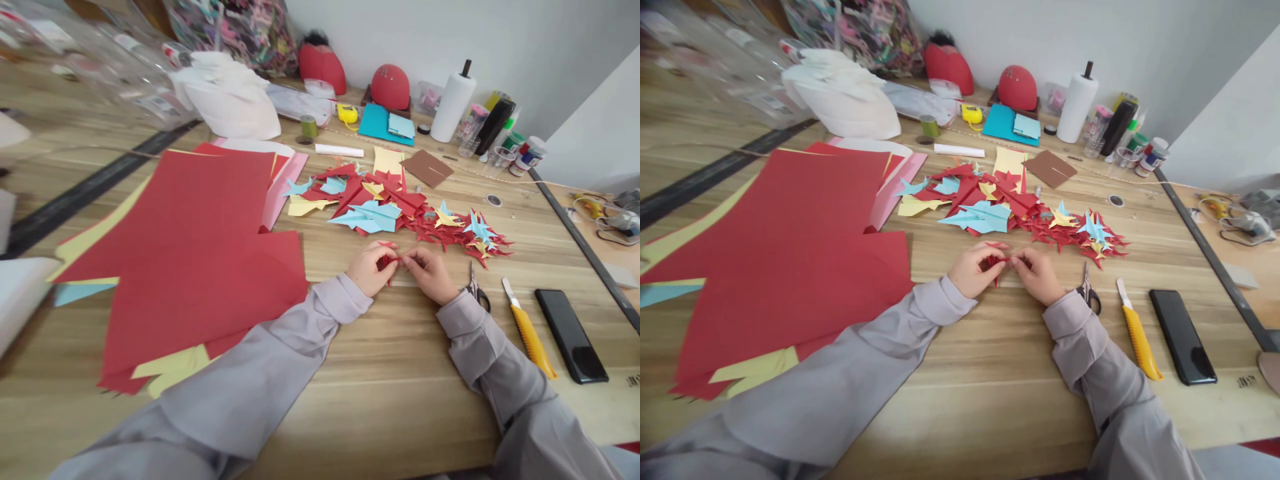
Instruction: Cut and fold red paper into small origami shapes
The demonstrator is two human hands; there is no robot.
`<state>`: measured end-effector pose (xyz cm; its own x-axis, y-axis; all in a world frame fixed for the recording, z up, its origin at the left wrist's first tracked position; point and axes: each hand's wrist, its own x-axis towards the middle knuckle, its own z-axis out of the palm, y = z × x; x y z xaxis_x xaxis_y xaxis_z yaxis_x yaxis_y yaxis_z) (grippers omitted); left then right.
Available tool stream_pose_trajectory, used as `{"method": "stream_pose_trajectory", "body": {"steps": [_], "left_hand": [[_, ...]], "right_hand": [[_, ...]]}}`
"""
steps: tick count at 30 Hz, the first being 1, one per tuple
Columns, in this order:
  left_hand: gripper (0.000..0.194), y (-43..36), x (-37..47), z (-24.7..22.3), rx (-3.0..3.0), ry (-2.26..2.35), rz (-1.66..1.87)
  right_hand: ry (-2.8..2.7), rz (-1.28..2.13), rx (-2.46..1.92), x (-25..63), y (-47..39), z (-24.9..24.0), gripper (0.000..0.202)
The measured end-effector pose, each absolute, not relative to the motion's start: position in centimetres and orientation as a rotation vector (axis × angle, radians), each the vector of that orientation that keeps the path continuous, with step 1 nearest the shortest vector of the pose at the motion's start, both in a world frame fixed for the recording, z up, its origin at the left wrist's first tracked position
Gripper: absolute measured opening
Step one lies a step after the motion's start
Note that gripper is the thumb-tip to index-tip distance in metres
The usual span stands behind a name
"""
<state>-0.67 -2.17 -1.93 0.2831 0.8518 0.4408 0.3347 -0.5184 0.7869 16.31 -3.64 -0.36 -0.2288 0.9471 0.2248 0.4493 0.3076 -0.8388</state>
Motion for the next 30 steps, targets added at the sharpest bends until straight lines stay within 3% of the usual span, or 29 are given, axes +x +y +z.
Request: {"method": "stream_pose_trajectory", "body": {"steps": [8, 20, 30], "left_hand": [[0.006, -2.19, -0.67, -1.93, 1.993, 1.077, 1.203], [0.005, -2.20, -0.62, -2.07, 2.058, 1.036, 1.198], [0.004, -2.20, -0.53, -1.99, 2.021, 1.036, 1.197]], "right_hand": [[-1.738, 0.913, -1.226, 16.33, -3.59, -0.63, 0.031], [-1.863, 0.738, -1.248, 15.94, -3.87, -0.06, 0.014], [-1.804, 0.786, -1.240, 16.10, -3.71, -0.31, 0.019]]}}
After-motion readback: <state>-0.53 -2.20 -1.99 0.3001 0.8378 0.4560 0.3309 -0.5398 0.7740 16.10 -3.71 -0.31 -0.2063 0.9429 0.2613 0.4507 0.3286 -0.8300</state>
